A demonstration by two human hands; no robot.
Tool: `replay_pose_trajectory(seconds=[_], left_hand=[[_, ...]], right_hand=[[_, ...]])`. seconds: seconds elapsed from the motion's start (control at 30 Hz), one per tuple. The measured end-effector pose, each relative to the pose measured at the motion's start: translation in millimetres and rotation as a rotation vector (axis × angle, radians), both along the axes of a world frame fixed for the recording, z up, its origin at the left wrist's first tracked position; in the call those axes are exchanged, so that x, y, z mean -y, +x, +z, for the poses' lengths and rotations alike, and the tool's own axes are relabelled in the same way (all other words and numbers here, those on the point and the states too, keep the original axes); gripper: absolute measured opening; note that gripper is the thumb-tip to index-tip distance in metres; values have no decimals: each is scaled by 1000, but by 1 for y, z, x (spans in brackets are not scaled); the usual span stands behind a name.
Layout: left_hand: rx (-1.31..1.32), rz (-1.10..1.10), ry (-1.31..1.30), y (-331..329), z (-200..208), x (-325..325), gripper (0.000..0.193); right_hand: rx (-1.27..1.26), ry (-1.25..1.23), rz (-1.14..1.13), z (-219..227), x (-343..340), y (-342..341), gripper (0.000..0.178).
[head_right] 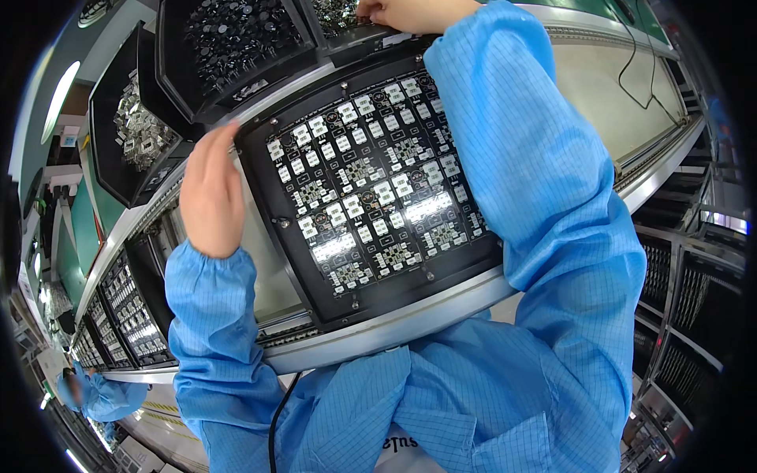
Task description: Manually placing small electronic components into specified slots on a PCB panel on a manufacturing assembly line.
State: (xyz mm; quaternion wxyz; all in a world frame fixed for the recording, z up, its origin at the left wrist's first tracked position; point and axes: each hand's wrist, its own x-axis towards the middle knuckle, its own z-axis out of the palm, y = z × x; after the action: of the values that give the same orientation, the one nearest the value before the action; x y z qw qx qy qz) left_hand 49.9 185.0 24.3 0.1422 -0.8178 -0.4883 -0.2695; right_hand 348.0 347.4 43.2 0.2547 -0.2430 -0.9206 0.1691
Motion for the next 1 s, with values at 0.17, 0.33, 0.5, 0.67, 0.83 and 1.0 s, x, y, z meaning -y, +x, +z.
replay_pose_trajectory(seconds=[0.17, 0.33, 0.5, 0.67, 0.83, 1.0], left_hand=[[119, 237, -466, -16, -9, 47, 59], [218, 98, -601, 11, -4, 67, 65], [272, -223, -726, 20, -8, 59, 69], [114, -290, -482, 22, 2, 15, 63], [103, -212, 90, 17, 32, -55, 15], [-120, -130, -342, -15, 14, -90, 20]], right_hand=[[243, -67, -331, 10, 1, -18, 16], [21, -16, -377, 15, 11, -18, 13], [2, -20, -415, 23, 31, -20, 9], [-539, -77, 241, 10, 62, -31, 12], [-4, -241, 43, -13, 134, -43, 10], [62, -658, -30, -36, 177, -44, 19]])
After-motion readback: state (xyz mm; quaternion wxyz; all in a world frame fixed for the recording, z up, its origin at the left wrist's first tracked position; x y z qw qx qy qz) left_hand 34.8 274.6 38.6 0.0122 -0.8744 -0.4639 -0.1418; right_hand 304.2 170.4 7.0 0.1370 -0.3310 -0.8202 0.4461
